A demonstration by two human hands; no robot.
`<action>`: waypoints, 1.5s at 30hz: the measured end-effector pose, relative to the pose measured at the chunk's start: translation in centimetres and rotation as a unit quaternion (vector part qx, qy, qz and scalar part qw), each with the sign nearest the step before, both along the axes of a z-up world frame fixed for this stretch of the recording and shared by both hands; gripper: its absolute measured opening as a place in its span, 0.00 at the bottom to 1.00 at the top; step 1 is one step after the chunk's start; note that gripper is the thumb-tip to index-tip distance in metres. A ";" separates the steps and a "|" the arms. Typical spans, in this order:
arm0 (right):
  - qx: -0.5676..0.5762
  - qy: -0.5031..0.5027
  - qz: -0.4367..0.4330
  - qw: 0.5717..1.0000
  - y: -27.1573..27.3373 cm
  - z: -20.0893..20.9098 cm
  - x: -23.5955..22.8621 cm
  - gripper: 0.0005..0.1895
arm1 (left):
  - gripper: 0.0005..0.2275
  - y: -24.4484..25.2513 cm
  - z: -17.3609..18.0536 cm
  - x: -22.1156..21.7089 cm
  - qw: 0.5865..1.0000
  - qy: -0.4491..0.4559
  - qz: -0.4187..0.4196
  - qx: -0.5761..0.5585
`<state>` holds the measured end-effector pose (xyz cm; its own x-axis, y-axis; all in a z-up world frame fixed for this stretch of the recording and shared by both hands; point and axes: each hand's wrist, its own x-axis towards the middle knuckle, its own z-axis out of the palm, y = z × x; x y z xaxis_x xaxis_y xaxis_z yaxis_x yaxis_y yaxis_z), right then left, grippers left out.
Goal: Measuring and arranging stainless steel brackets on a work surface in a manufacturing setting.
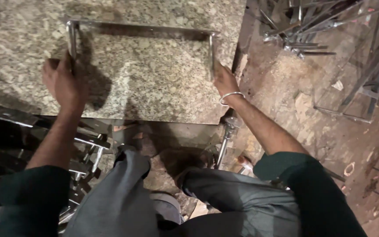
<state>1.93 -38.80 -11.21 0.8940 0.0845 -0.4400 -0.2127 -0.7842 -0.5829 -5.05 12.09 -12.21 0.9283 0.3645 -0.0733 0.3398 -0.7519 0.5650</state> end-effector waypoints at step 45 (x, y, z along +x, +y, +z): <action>-0.236 -0.114 0.303 0.916 0.7 4.2 -6.3 0.45 | 0.17 -0.3 1.0 -9.0 0.987 0.031 -0.134 0.087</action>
